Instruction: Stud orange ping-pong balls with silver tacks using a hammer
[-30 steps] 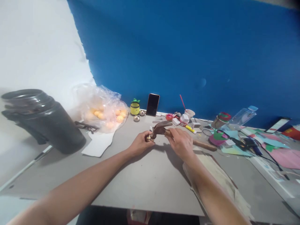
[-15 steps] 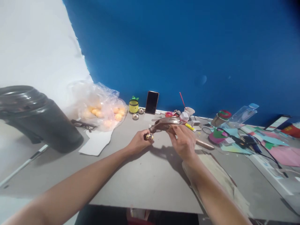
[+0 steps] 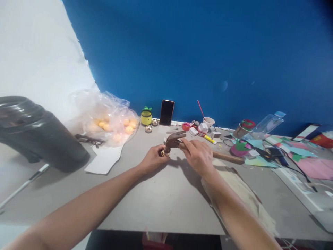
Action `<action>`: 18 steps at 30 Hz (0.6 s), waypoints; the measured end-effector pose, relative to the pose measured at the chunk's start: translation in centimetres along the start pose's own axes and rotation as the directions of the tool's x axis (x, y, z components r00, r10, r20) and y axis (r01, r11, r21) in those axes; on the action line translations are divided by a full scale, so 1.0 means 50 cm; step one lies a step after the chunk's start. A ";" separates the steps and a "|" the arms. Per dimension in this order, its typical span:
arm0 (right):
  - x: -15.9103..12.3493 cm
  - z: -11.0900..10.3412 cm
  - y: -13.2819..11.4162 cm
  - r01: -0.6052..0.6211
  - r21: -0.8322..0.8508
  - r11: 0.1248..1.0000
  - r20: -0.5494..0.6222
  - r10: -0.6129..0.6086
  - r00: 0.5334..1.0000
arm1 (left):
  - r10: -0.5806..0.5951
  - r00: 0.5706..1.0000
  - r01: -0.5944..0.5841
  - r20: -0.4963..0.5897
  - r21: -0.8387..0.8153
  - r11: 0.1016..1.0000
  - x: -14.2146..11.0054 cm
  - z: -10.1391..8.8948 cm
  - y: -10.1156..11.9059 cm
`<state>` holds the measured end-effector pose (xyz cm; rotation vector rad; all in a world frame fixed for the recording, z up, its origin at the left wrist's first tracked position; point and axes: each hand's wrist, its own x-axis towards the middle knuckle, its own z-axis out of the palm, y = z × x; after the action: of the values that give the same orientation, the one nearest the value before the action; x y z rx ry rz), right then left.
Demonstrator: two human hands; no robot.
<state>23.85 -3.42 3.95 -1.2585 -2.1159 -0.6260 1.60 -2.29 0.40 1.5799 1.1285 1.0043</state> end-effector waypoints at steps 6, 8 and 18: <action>0.004 -0.011 0.004 -0.109 -0.002 0.994 -0.106 0.109 0.988 | -0.054 0.998 0.055 -0.025 0.032 0.998 0.002 -0.004 0.002; 0.004 -0.009 0.001 -0.051 -0.015 0.999 -0.080 0.049 0.996 | -0.060 0.998 0.060 -0.004 0.015 0.998 0.002 -0.006 0.002; 0.003 -0.003 -0.001 -0.040 -0.004 0.999 -0.050 0.040 0.998 | -0.050 0.998 0.051 0.022 -0.043 0.998 -0.001 -0.003 0.003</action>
<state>23.78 -3.46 4.16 -1.2721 -2.0451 -0.6391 1.48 -2.31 0.60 1.5166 1.1200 0.9706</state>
